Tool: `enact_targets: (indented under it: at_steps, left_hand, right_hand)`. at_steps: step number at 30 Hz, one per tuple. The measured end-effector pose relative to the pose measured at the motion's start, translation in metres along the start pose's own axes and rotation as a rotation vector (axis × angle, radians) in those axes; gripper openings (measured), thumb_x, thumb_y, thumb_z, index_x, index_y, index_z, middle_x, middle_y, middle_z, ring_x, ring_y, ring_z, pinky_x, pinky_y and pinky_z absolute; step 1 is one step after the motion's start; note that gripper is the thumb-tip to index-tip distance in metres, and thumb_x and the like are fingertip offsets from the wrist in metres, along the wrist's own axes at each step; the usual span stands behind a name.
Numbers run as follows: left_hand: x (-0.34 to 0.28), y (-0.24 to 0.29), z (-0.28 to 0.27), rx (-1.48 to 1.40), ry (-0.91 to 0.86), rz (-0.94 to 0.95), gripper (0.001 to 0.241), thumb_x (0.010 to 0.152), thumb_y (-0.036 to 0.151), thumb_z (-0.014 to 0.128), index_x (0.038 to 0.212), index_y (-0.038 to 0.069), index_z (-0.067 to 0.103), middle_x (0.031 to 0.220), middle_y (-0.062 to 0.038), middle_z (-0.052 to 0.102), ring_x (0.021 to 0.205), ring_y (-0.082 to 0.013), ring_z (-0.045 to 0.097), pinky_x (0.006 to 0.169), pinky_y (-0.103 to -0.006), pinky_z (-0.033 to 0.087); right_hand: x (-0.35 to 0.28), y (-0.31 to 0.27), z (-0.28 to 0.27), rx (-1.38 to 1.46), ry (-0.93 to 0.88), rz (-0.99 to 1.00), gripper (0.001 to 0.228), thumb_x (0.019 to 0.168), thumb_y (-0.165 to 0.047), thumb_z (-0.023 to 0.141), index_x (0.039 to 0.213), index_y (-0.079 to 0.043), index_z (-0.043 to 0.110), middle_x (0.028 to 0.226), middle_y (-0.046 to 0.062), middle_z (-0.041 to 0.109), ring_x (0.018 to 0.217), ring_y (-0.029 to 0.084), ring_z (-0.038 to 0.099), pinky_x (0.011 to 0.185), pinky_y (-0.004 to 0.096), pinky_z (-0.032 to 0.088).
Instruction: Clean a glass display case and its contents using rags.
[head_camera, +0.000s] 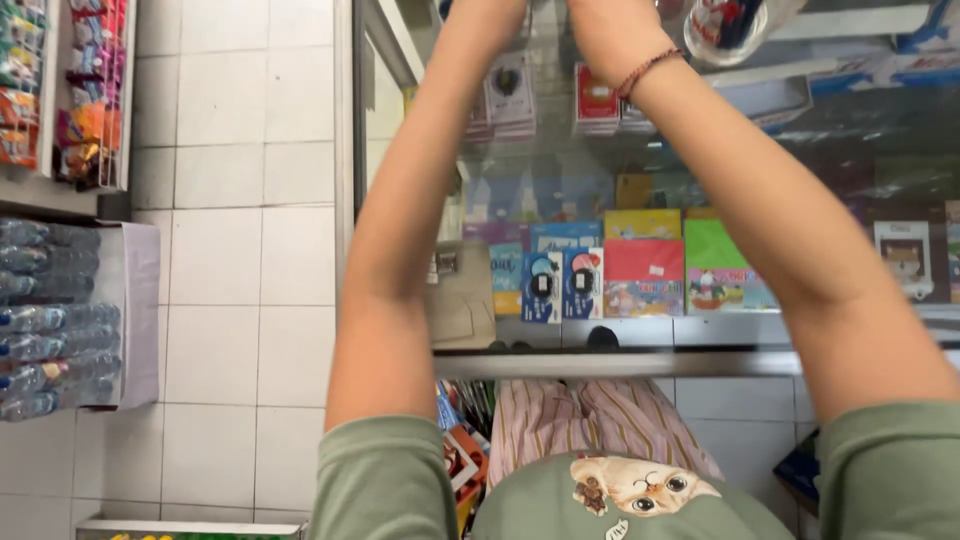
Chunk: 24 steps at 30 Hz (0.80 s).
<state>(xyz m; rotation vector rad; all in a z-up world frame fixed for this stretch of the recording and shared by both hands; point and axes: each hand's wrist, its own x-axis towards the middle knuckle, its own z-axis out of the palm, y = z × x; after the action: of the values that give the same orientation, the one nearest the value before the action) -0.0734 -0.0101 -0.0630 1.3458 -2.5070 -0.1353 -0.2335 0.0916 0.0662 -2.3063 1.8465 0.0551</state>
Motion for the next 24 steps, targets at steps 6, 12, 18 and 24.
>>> enact_targets:
  at_steps: [6, 12, 18, 24]
  left_hand:
    - [-0.119, 0.036, -0.089, -0.143, 0.056, 0.353, 0.055, 0.081, -0.010, 0.061, 0.135, 0.001, 0.064, 0.147, -0.025, 0.055, 0.127, -0.0418, 0.053, 0.103, -0.0489, 0.048]
    - [-0.294, 0.125, -0.144, -0.089, -0.246, 0.467, 0.082, 0.069, -0.020, 0.056, 0.143, 0.015, 0.061, 0.158, -0.011, 0.049, 0.151, -0.0274, 0.040, 0.128, -0.0522, 0.024]
    - [-0.375, 0.194, -0.165, -0.305, -0.157, 0.401, 0.051, 0.087, 0.009, 0.065, 0.138, 0.011, 0.066, 0.152, -0.013, 0.054, 0.146, -0.0302, 0.045, 0.123, -0.0560, 0.030]
    - [-0.370, 0.243, -0.142, -0.077, 0.134, 0.523, 0.041, 0.087, 0.016, 0.067, 0.124, 0.000, 0.076, 0.153, -0.010, 0.053, 0.145, -0.0293, 0.050, 0.124, -0.0511, 0.036]
  right_hand:
    - [-0.120, 0.003, 0.021, -0.249, 0.290, -0.570, 0.058, 0.084, -0.001, 0.064, 0.141, 0.006, 0.054, 0.149, 0.026, 0.051, 0.137, 0.040, 0.049, 0.110, 0.048, 0.045]
    - [-0.273, -0.020, 0.030, -0.137, 0.007, -0.746, 0.073, 0.075, -0.003, 0.061, 0.146, -0.002, 0.047, 0.157, 0.017, 0.042, 0.145, 0.034, 0.036, 0.117, 0.049, 0.033]
    - [-0.354, -0.012, 0.034, 0.029, 0.017, -0.744, 0.065, 0.077, -0.009, 0.054, 0.142, -0.004, 0.049, 0.154, 0.012, 0.044, 0.146, 0.030, 0.035, 0.116, 0.051, 0.030]
    - [-0.406, 0.066, 0.112, -0.212, 0.128, -0.736, 0.057, 0.089, -0.015, 0.050, 0.145, -0.009, 0.054, 0.159, 0.005, 0.042, 0.148, 0.025, 0.032, 0.123, 0.053, 0.020]
